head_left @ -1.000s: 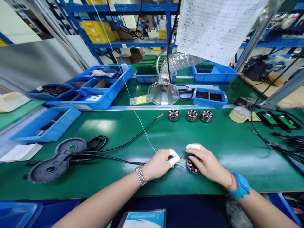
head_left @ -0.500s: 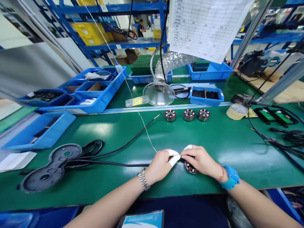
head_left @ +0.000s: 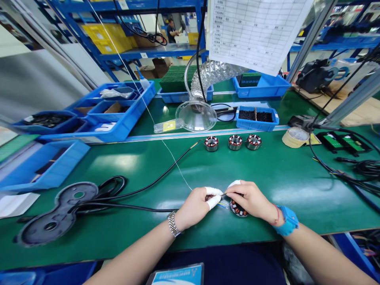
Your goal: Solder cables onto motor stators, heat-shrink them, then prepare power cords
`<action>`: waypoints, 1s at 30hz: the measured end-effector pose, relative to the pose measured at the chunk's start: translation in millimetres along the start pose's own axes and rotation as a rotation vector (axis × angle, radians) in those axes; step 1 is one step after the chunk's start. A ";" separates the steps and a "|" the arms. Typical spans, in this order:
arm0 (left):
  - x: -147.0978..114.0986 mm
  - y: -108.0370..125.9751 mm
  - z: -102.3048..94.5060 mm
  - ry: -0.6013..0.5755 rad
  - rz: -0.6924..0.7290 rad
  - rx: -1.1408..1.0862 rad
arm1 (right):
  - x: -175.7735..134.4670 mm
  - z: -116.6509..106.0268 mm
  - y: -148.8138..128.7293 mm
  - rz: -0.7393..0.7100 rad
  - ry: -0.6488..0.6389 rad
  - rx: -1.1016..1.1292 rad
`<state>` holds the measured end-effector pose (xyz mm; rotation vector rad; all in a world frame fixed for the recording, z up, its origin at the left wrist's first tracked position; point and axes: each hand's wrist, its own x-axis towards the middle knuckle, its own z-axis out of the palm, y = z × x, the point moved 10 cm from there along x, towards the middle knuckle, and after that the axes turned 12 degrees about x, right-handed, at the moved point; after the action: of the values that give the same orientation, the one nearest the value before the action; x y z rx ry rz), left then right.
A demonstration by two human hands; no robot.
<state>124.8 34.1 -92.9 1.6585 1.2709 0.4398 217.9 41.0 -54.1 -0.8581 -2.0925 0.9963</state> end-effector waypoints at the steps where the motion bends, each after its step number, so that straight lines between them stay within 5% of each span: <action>1: -0.2 0.0 -0.6 0.007 0.000 0.001 | -0.5 -0.3 -0.5 -0.009 0.007 -0.007; 10: -4.5 7.3 -5.5 0.105 0.062 0.156 | -0.7 3.7 3.6 0.062 0.109 -0.263; 18: -13.3 2.9 -9.1 -0.039 0.090 0.109 | -12.5 -12.7 -17.9 -0.042 0.081 -0.096; 23: -14.5 11.1 -12.1 -0.046 0.160 0.247 | -20.4 1.1 -24.0 -0.093 -0.001 -0.168; 30: -14.0 8.3 -7.4 -0.034 0.104 0.314 | -21.1 10.3 -10.7 -0.028 0.134 -0.273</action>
<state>118.2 25.2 -78.9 1.9935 1.2809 0.2827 219.0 15.3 -56.2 -0.9972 -2.1478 0.6277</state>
